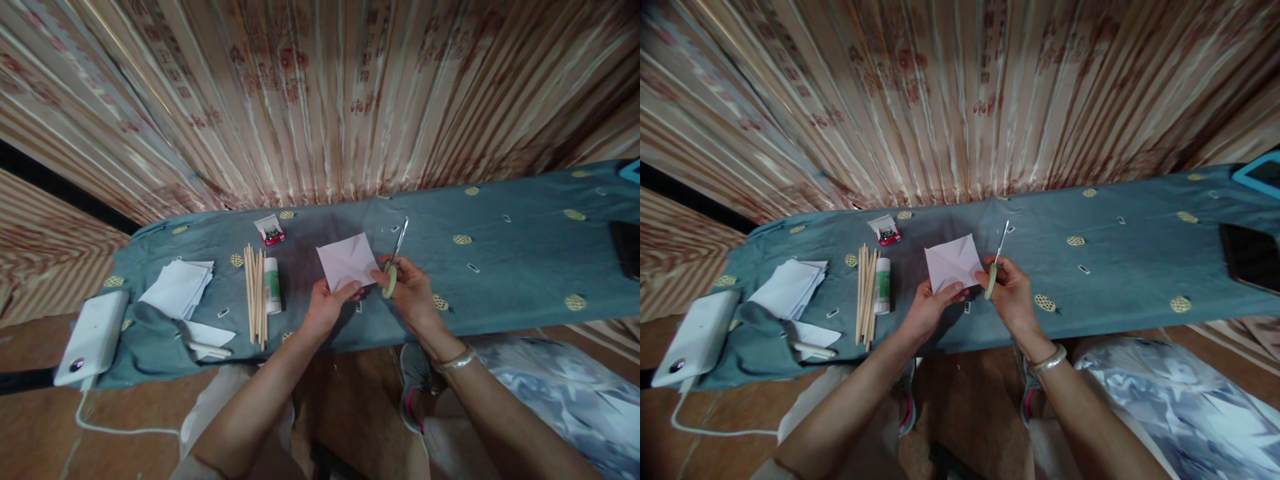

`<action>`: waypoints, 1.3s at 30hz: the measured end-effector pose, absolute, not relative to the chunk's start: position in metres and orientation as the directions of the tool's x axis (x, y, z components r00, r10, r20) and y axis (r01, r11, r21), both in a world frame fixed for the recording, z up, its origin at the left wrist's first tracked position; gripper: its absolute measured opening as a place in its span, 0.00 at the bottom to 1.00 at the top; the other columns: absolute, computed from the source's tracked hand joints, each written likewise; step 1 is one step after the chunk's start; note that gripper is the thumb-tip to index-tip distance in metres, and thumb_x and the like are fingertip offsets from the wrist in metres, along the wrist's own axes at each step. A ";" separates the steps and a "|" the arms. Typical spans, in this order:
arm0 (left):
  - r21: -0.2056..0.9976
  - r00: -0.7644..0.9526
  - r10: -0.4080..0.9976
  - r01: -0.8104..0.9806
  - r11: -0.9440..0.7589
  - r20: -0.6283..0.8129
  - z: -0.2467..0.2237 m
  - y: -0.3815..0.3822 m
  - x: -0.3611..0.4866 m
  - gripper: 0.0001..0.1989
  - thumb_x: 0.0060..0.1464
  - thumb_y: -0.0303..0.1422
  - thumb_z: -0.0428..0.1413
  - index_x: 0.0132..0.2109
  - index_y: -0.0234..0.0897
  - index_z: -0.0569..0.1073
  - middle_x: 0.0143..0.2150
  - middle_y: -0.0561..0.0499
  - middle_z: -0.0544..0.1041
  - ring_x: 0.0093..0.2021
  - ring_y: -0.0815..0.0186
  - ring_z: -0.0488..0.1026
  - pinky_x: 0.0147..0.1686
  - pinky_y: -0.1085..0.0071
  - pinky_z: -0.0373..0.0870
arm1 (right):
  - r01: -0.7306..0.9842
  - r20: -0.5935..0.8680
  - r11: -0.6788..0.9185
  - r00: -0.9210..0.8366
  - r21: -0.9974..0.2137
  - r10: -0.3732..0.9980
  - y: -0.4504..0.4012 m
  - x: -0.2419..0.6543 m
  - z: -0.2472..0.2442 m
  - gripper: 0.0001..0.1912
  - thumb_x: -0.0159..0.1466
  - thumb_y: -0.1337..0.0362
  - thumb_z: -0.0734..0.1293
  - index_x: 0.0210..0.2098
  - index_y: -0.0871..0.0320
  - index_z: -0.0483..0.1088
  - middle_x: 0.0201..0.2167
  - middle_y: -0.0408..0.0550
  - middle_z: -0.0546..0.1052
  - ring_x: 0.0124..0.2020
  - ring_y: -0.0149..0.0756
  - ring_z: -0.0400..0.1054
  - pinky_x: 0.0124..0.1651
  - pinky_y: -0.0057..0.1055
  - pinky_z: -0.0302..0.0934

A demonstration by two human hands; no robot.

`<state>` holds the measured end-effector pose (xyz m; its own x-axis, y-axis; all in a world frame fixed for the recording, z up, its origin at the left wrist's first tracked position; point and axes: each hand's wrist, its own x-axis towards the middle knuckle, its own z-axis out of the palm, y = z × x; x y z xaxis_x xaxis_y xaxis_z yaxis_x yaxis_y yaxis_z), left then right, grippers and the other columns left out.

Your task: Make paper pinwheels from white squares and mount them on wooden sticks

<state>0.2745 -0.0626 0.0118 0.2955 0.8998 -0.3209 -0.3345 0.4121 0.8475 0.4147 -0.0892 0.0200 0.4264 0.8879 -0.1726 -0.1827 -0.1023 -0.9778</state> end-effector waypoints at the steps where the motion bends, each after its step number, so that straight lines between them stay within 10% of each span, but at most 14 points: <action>1: 0.844 0.266 0.907 -0.350 0.405 -0.325 0.011 -0.061 0.274 0.16 0.33 0.36 0.70 0.30 0.32 0.77 0.27 0.51 0.78 0.26 0.69 0.72 0.31 0.72 0.70 | -0.190 -0.173 -0.100 0.421 -0.977 0.890 -0.089 0.413 0.020 0.25 0.40 0.54 0.78 0.33 0.54 0.69 0.23 0.37 0.72 0.23 0.27 0.60 0.25 0.26 0.54; 22: 0.829 0.217 0.921 -0.406 0.386 -0.323 0.015 -0.052 0.267 0.16 0.29 0.35 0.71 0.27 0.31 0.76 0.26 0.51 0.77 0.24 0.71 0.69 0.26 0.74 0.66 | -0.196 -0.175 -0.117 0.313 -0.974 0.934 -0.093 0.395 0.016 0.21 0.43 0.56 0.77 0.32 0.55 0.69 0.22 0.37 0.71 0.24 0.29 0.61 0.28 0.27 0.57; 39: 0.949 -0.009 0.993 -0.295 0.109 -0.117 0.021 -0.022 0.242 0.10 0.36 0.33 0.65 0.25 0.33 0.74 0.23 0.54 0.74 0.21 0.73 0.65 0.22 0.76 0.61 | 0.102 -0.368 -0.355 -0.343 -0.929 0.865 -0.118 0.403 0.028 0.27 0.53 0.40 0.70 0.35 0.60 0.70 0.26 0.45 0.75 0.27 0.29 0.66 0.32 0.28 0.59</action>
<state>0.2421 -0.0225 0.0215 -0.0092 0.9931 -0.1167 -0.2950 0.1088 0.9493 0.4031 -0.1176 0.0278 -0.3426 0.8645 -0.3678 0.1024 -0.3548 -0.9293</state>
